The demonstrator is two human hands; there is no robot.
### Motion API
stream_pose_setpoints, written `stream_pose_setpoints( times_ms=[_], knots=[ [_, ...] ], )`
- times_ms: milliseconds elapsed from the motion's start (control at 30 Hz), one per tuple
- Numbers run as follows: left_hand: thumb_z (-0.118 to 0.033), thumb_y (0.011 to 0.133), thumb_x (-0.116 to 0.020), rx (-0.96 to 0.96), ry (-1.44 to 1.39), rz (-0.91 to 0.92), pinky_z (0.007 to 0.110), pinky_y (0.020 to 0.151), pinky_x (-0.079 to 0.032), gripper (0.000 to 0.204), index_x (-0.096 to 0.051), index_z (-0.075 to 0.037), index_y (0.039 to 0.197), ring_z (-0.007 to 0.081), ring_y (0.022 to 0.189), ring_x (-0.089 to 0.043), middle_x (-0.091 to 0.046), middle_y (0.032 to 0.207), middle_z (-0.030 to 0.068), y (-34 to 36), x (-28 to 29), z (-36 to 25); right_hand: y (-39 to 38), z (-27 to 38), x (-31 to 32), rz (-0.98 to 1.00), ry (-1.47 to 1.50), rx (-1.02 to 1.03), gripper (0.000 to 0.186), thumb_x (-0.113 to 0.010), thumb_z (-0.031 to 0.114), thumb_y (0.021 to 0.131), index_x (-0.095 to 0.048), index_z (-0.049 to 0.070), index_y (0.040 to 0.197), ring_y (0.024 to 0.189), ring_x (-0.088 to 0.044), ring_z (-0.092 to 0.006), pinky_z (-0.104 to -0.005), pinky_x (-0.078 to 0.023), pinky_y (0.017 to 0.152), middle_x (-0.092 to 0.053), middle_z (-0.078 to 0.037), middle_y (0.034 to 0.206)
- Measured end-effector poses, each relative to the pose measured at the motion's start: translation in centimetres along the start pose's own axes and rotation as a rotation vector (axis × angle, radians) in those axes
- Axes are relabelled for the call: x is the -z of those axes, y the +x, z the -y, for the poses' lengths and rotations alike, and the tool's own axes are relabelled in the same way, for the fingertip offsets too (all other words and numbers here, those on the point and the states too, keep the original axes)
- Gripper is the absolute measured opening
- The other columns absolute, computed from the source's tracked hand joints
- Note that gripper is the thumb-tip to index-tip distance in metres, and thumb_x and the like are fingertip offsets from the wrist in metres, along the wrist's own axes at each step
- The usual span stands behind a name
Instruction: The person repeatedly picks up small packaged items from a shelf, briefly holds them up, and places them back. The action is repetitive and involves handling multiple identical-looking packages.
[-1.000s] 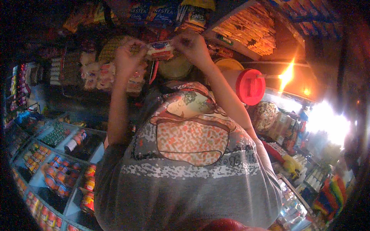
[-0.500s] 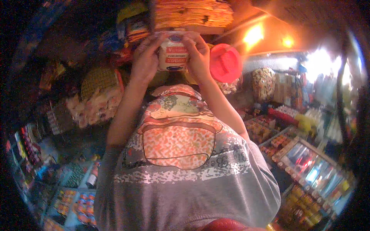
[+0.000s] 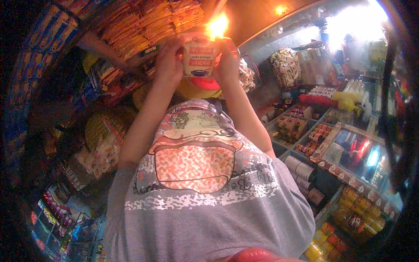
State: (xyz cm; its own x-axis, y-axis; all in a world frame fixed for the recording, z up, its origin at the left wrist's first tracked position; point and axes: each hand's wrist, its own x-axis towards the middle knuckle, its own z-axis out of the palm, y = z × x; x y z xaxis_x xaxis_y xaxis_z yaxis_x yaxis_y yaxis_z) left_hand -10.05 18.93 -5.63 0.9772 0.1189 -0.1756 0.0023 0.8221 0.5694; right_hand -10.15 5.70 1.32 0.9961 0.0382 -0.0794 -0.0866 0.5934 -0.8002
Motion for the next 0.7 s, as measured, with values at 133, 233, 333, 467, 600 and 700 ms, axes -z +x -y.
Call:
stream_pose_setpoints(
  times_ms=[133, 233, 333, 467, 600, 700],
  knots=[
    [-0.013, 0.081, -0.054, 0.064, -0.018, 0.053, 0.031, 0.086, -0.042, 0.026, -0.054, -0.003, 0.105, 0.0175, 0.097, -0.054, -0.058, 0.103, 0.0065, 0.5, 0.3, 0.2, 0.6, 0.2, 0.6, 0.001, 0.054, -0.072, 0.013, -0.049, 0.014, 0.083, -0.051, 0.004, 0.090, 0.075, -0.056, -0.0164, -0.0295, -0.048, 0.069, -0.056, -0.006, 0.084],
    [-0.012, 0.081, -0.053, 0.119, -0.114, -0.132, 0.032, 0.089, -0.042, 0.027, -0.053, -0.003, 0.107, 0.0187, 0.098, -0.054, -0.057, 0.108, 0.0077, 0.5, 0.8, 0.1, 1.0, 0.4, 0.8, 0.001, 0.043, -0.107, 0.013, -0.049, 0.015, 0.083, -0.052, 0.003, 0.087, 0.070, -0.055, -0.0157, -0.0284, -0.048, 0.064, -0.055, -0.005, 0.080],
    [-0.012, 0.081, -0.053, 0.009, -0.012, -0.136, 0.033, 0.089, -0.043, 0.025, -0.054, -0.003, 0.105, 0.0206, 0.097, -0.055, -0.058, 0.106, 0.0084, 0.4, 0.5, 0.6, 2.0, 0.2, 1.0, -0.035, 0.005, -0.082, 0.012, -0.049, 0.015, 0.083, -0.055, 0.004, 0.081, 0.062, -0.053, -0.0140, -0.0277, -0.046, 0.055, -0.055, -0.004, 0.072],
    [-0.012, 0.080, -0.055, 0.128, -0.214, -0.168, 0.035, 0.087, -0.044, 0.025, -0.055, -0.004, 0.104, 0.0217, 0.096, -0.055, -0.059, 0.104, 0.0090, -0.8, -2.4, -1.1, 2.0, 1.3, 0.2, -0.082, -0.048, -0.047, 0.012, -0.049, 0.014, 0.082, -0.056, 0.004, 0.080, 0.062, -0.052, -0.0130, -0.0260, -0.045, 0.056, -0.055, -0.004, 0.073],
    [-0.013, 0.078, -0.059, 0.155, -0.177, -0.122, 0.036, 0.086, -0.044, 0.028, -0.055, -0.005, 0.104, 0.0218, 0.098, -0.055, -0.058, 0.104, 0.0094, -0.4, -2.8, -1.0, 2.5, 2.1, 0.0, -0.126, -0.023, -0.074, 0.012, -0.052, 0.014, 0.080, -0.057, 0.004, 0.085, 0.071, -0.055, -0.0149, -0.0287, -0.046, 0.062, -0.057, -0.006, 0.080],
    [-0.014, 0.078, -0.059, -0.060, 0.027, 0.003, 0.035, 0.084, -0.045, 0.027, -0.054, -0.005, 0.103, 0.0206, 0.096, -0.055, -0.058, 0.103, 0.0081, -1.9, -5.0, -0.8, 3.2, 2.4, 1.2, -0.125, 0.041, -0.134, 0.012, -0.053, 0.014, 0.079, -0.056, 0.004, 0.087, 0.074, -0.056, -0.0166, -0.0301, -0.047, 0.064, -0.057, -0.006, 0.083]
  ],
)
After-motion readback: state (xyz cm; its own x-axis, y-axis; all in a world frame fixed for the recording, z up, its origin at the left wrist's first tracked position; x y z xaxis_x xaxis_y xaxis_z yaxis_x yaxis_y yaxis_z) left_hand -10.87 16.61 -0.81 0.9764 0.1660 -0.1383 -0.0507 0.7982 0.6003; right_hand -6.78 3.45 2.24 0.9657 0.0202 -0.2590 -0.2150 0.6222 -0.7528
